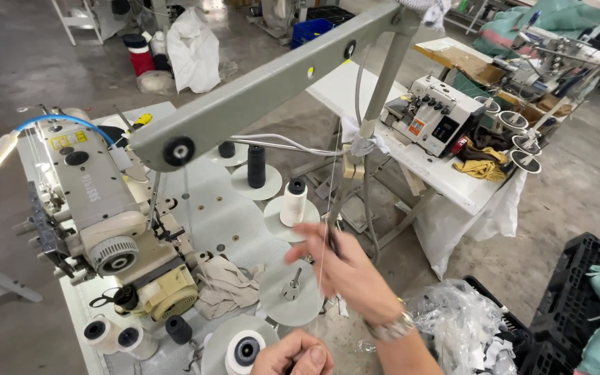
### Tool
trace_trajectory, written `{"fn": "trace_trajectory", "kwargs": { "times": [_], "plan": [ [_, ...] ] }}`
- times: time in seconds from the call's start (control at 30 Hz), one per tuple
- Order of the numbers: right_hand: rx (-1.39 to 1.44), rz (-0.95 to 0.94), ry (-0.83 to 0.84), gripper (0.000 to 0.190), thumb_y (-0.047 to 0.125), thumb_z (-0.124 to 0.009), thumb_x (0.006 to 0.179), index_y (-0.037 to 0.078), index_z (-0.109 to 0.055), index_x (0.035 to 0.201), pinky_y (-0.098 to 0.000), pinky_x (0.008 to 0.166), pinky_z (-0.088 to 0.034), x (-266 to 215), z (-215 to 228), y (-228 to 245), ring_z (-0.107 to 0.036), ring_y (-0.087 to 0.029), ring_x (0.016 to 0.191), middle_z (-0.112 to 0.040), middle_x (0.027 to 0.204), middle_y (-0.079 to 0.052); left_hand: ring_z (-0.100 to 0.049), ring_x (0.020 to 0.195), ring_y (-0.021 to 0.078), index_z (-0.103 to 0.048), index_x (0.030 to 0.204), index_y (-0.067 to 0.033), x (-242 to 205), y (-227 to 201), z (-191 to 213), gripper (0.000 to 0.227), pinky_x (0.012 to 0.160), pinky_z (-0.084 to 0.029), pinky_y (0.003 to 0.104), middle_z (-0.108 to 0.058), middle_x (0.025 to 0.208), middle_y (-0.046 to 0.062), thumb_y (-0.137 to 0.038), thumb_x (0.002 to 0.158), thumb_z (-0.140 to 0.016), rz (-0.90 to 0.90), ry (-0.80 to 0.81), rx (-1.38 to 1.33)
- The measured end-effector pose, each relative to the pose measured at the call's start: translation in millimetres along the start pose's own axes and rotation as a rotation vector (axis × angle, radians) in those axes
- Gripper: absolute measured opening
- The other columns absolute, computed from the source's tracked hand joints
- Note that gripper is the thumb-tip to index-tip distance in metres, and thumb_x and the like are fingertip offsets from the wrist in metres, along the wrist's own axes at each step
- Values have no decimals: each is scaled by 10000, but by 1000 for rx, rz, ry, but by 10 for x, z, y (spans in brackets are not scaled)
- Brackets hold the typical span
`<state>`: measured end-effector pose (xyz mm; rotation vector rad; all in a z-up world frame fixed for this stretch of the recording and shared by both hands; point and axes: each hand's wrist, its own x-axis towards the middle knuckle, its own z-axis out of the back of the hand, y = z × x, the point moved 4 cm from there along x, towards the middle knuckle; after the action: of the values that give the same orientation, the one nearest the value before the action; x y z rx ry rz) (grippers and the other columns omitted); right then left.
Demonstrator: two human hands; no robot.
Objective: The person handles white thread spools and uses scissors to cut the thread ends. They then thread the sewing machine by guiding the thread through the machine's guides and tension assembly.
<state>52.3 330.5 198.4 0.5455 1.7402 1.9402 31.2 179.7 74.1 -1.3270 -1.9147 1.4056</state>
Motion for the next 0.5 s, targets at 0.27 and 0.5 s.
{"fn": "trace_trajectory", "kwargs": {
  "times": [0.27, 0.5],
  "plan": [
    [433, -7, 499, 275, 164, -773, 926, -89, -718, 1020, -232, 402, -289, -752, 516, -144, -401, -65, 469, -587, 665, -17, -662, 468, 279, -657, 1140, 56, 148, -435, -208, 349, 424, -484, 336, -675, 903, 225, -201, 904, -668, -192, 72, -119],
    [27, -87, 291, 721, 316, -945, 652, 78, -707, 1289, -225, 520, -295, -769, 346, -465, -380, -44, 611, -442, 688, 66, -636, 537, 236, -497, 1298, -20, 315, -1164, -389, 520, 436, -526, 370, -621, 1130, 241, -443, 1006, -572, -721, -86, -525]
  ]
}}
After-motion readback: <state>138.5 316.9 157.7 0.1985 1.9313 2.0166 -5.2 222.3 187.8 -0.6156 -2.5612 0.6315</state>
